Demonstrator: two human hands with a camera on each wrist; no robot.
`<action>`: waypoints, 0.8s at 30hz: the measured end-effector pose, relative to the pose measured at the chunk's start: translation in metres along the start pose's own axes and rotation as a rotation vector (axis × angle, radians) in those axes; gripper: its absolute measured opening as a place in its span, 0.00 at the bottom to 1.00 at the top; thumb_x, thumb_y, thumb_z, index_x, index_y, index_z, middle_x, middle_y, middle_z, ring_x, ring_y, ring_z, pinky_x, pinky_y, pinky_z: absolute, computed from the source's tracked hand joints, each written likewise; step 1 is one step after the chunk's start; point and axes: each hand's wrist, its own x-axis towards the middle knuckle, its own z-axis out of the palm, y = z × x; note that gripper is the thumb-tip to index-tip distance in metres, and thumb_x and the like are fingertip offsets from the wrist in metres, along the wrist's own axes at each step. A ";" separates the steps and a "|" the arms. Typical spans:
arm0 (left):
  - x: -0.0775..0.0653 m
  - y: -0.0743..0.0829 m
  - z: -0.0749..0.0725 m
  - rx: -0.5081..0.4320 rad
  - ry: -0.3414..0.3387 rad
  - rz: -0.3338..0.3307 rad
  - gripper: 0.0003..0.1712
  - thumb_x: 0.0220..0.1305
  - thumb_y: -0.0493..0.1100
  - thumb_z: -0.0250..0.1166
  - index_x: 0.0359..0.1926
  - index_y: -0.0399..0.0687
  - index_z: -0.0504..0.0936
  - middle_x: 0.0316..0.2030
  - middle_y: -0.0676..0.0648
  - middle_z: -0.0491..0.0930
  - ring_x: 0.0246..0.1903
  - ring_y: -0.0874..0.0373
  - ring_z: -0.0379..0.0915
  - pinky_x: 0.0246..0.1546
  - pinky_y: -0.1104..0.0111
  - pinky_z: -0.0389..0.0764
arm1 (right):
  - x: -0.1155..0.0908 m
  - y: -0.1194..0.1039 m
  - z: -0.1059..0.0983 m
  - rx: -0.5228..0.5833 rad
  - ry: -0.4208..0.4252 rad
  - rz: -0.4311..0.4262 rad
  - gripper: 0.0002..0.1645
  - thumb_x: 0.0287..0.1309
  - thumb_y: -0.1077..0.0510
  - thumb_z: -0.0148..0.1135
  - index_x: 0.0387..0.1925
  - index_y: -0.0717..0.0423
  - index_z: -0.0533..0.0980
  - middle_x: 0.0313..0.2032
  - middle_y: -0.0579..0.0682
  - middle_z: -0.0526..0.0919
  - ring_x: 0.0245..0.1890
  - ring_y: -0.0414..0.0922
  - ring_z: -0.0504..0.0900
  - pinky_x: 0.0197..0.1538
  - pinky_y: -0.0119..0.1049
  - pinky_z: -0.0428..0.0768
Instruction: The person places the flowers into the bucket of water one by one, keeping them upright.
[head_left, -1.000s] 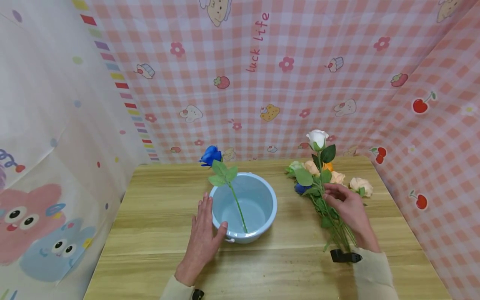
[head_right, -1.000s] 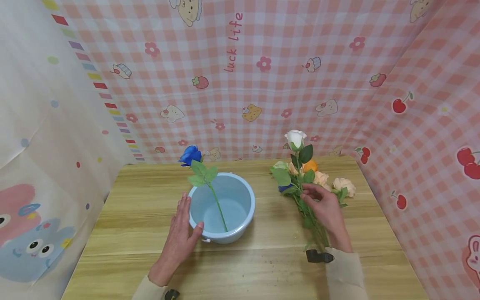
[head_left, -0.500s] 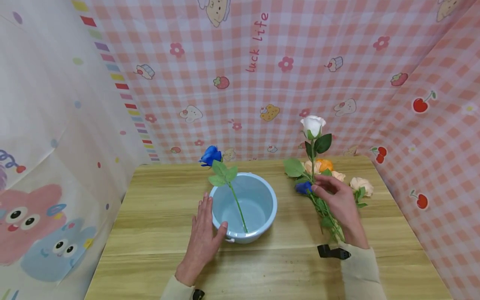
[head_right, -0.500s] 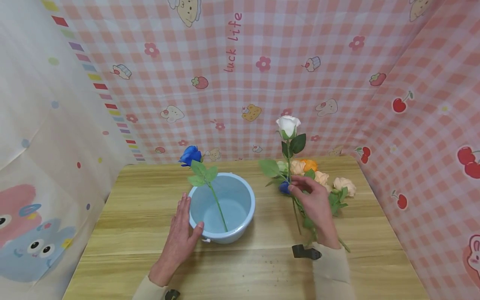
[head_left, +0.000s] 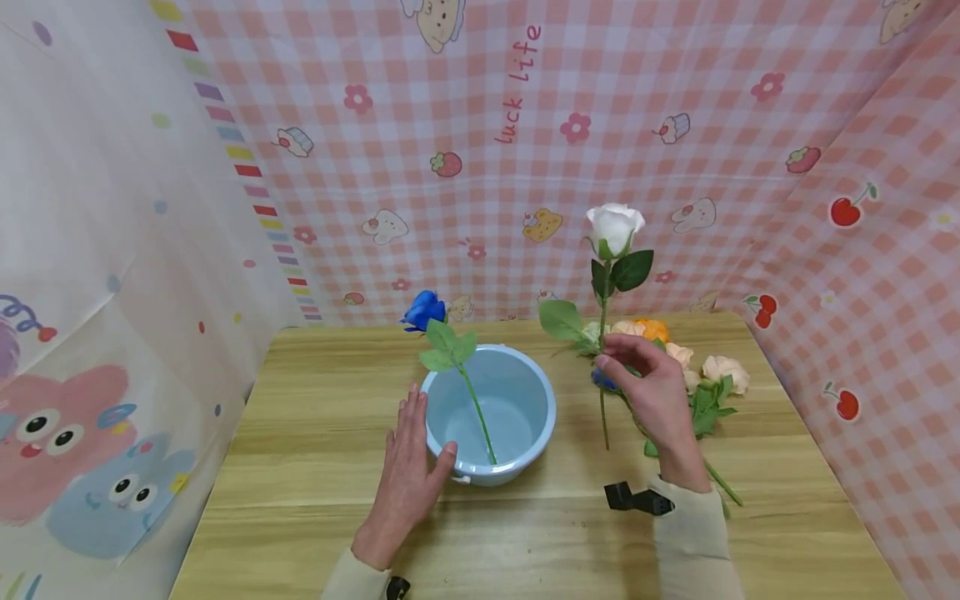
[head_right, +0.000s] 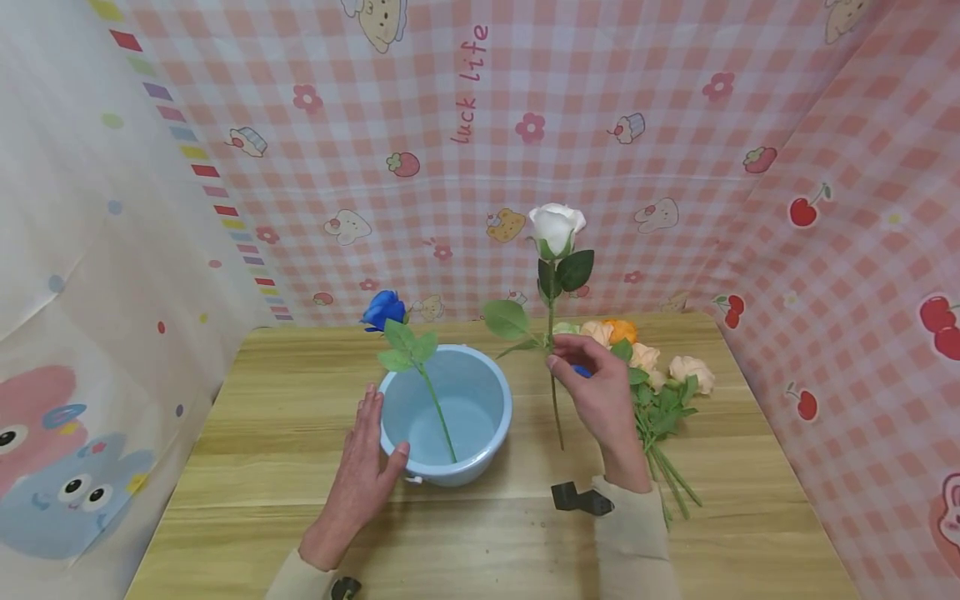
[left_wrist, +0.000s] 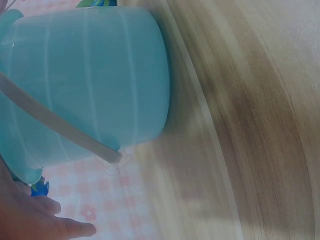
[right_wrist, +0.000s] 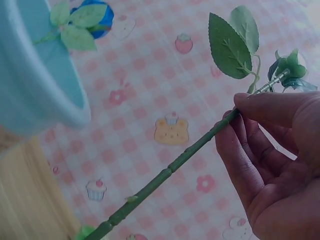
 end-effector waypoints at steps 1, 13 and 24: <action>0.000 0.000 0.000 -0.002 0.003 0.004 0.49 0.75 0.61 0.54 0.83 0.41 0.46 0.83 0.44 0.39 0.80 0.36 0.40 0.69 0.29 0.54 | 0.000 -0.002 0.002 -0.006 0.003 -0.001 0.17 0.66 0.62 0.69 0.54 0.65 0.82 0.41 0.47 0.85 0.43 0.38 0.84 0.43 0.25 0.81; 0.000 0.001 -0.001 -0.010 0.002 0.000 0.49 0.76 0.62 0.53 0.83 0.42 0.45 0.83 0.45 0.38 0.80 0.39 0.38 0.69 0.29 0.53 | -0.002 -0.024 0.026 0.094 0.031 -0.031 0.14 0.65 0.64 0.70 0.51 0.65 0.82 0.40 0.42 0.85 0.40 0.41 0.83 0.40 0.27 0.81; 0.000 -0.001 0.002 0.003 0.017 0.011 0.48 0.76 0.61 0.53 0.82 0.40 0.47 0.83 0.43 0.41 0.78 0.33 0.43 0.68 0.28 0.55 | 0.000 -0.043 0.051 0.172 0.036 -0.070 0.13 0.61 0.68 0.71 0.48 0.68 0.82 0.39 0.49 0.86 0.40 0.42 0.85 0.44 0.30 0.85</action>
